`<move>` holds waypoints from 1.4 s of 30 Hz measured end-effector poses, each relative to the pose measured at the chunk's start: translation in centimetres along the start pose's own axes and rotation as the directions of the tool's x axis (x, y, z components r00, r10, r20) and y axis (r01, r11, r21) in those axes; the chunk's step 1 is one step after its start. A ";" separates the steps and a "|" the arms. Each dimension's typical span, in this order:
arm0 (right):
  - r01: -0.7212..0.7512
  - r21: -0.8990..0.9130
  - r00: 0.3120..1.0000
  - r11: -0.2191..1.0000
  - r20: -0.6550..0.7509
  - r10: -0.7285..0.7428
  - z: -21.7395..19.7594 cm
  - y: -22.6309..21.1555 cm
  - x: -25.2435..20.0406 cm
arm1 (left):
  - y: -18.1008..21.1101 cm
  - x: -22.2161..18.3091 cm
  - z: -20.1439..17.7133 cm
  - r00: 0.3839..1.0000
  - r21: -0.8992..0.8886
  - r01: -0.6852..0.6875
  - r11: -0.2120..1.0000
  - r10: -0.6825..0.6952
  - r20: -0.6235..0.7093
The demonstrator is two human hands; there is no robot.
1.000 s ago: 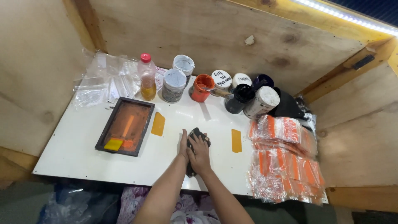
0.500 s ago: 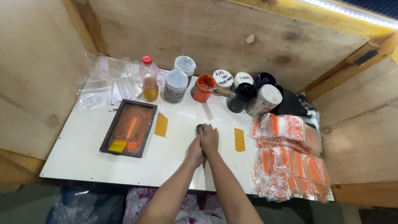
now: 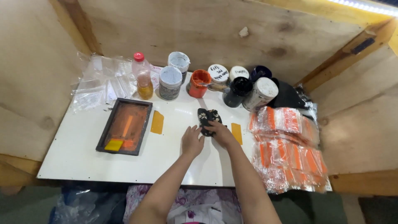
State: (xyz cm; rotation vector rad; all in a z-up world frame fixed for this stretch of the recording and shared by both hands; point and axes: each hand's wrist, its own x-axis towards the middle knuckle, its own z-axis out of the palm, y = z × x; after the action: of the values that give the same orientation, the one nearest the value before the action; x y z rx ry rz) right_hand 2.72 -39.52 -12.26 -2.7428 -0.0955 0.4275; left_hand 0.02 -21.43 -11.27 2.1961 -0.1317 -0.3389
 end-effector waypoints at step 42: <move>-0.010 0.835 0.978 -0.549 -0.106 -0.179 5.8 -20.2 -4.1 | -6.0 -6.7 -3.5 0.796 -0.620 0.063 0.782 -0.414 -0.442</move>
State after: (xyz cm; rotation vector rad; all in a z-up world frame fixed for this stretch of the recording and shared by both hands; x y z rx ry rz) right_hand -3.23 -19.20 -8.97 -0.5868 0.0406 0.2794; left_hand -5.57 -13.65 -12.77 1.6008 0.5419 0.1358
